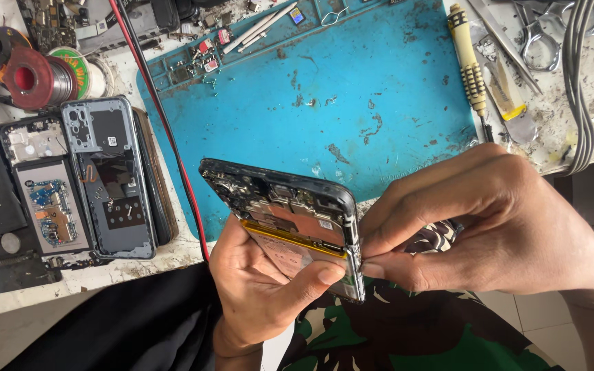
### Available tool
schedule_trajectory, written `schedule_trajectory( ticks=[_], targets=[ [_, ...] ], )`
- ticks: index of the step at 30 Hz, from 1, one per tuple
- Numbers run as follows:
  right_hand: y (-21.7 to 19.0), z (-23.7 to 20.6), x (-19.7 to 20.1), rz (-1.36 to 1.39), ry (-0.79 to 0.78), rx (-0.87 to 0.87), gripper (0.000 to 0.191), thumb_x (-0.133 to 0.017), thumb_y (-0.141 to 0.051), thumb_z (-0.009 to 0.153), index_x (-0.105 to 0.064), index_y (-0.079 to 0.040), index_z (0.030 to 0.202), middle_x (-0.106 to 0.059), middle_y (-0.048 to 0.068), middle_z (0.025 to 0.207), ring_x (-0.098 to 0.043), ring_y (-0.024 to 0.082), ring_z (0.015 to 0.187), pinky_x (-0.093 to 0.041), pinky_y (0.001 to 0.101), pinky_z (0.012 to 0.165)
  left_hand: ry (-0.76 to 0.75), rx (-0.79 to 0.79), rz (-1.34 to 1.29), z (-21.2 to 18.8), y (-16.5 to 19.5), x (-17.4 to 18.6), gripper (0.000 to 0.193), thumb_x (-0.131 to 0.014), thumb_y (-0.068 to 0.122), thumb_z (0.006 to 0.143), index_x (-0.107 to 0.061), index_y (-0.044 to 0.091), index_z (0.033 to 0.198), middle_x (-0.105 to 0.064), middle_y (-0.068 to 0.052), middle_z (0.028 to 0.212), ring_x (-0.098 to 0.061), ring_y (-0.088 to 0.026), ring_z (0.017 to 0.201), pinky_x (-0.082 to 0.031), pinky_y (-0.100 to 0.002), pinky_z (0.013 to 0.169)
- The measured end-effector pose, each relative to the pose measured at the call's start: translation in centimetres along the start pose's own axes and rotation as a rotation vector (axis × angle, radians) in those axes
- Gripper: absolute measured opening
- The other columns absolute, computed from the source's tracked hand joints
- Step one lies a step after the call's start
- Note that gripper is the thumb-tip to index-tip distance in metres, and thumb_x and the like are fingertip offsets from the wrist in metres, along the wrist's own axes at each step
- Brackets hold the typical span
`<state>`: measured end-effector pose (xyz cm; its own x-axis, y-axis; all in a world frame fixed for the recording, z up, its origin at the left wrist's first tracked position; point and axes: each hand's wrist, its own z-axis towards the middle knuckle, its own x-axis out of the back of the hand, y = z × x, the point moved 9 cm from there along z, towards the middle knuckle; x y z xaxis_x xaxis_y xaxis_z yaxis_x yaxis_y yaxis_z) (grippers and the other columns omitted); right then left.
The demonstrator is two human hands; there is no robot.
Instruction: The person unscrews a small screw from an opened smartphone using a screwdriver, then pries and separates the cracked screen assembly from the phone frame by hand, working around the edges and lifting the display off to expose the internal battery and components.
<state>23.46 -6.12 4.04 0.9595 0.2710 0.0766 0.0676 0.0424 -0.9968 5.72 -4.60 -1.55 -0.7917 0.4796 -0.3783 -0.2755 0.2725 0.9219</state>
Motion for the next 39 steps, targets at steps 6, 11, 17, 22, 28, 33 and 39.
schedule_trajectory(
  ticks=[6,11,17,22,28,33,39],
  targets=[
    [0.4,0.35,-0.45,0.091,-0.023,-0.059,0.014,-0.085,-0.005,0.077,-0.079,-0.005,0.091,-0.083,0.003,0.089,-0.081,0.009,0.078,-0.065,0.0222,0.07,-0.001,0.003,0.014,-0.1,0.09,0.08,0.043,-0.085,0.001,0.091,-0.056,-0.004,0.122,-0.076,-0.016,0.107,-0.076,-0.019,0.098,-0.066,-0.037,0.091],
    [0.46,0.49,-0.65,0.146,-0.025,-0.057,0.013,-0.083,-0.002,0.078,-0.078,-0.003,0.09,-0.082,0.004,0.089,-0.081,0.01,0.079,-0.065,0.0225,0.07,-0.007,0.005,0.027,-0.17,0.11,0.22,0.043,-0.085,0.0,0.09,-0.055,-0.004,0.121,-0.076,-0.017,0.108,-0.077,-0.019,0.095,-0.066,-0.037,0.091],
    [0.77,0.57,-0.65,0.15,-0.038,-0.087,0.013,-0.084,-0.003,0.077,-0.079,-0.004,0.089,-0.083,0.004,0.088,-0.082,0.01,0.077,-0.065,0.0224,0.068,-0.006,0.021,0.016,-0.24,-0.08,0.33,0.045,-0.086,-0.001,0.089,-0.055,-0.004,0.122,-0.076,-0.017,0.106,-0.076,-0.02,0.097,-0.066,-0.036,0.09],
    [0.44,0.65,-0.62,0.123,-0.041,-0.065,0.014,-0.084,-0.003,0.077,-0.079,-0.004,0.09,-0.083,0.004,0.089,-0.082,0.01,0.078,-0.065,0.0219,0.068,0.003,0.024,0.051,-0.29,-0.12,0.4,0.047,-0.087,0.001,0.088,-0.056,-0.004,0.122,-0.076,-0.017,0.109,-0.076,-0.02,0.098,-0.066,-0.037,0.092],
    [0.41,0.57,-0.64,0.145,-0.043,-0.065,0.012,-0.082,-0.002,0.078,-0.078,-0.003,0.089,-0.083,0.004,0.088,-0.082,0.01,0.078,-0.064,0.0223,0.068,0.006,0.033,0.047,-0.43,-0.28,0.4,0.048,-0.088,0.001,0.088,-0.055,-0.005,0.123,-0.076,-0.017,0.109,-0.076,-0.02,0.1,-0.066,-0.037,0.093],
    [0.84,0.51,-0.63,0.117,-0.05,-0.092,0.009,-0.083,-0.004,0.079,-0.078,-0.005,0.086,-0.083,0.002,0.085,-0.081,0.009,0.075,-0.062,0.0214,0.065,-0.015,0.036,0.039,-0.43,-0.38,0.32,0.05,-0.086,0.0,0.089,-0.053,-0.005,0.126,-0.075,-0.017,0.112,-0.075,-0.02,0.103,-0.065,-0.036,0.094],
    [0.93,0.49,-0.64,0.111,-0.059,-0.081,0.01,-0.083,-0.006,0.079,-0.078,-0.005,0.088,-0.083,0.002,0.086,-0.081,0.008,0.074,-0.063,0.0204,0.064,-0.05,0.012,0.043,-0.29,-0.29,0.16,0.047,-0.083,-0.003,0.093,-0.052,-0.005,0.128,-0.075,-0.017,0.112,-0.076,-0.018,0.099,-0.065,-0.036,0.094]
  ],
)
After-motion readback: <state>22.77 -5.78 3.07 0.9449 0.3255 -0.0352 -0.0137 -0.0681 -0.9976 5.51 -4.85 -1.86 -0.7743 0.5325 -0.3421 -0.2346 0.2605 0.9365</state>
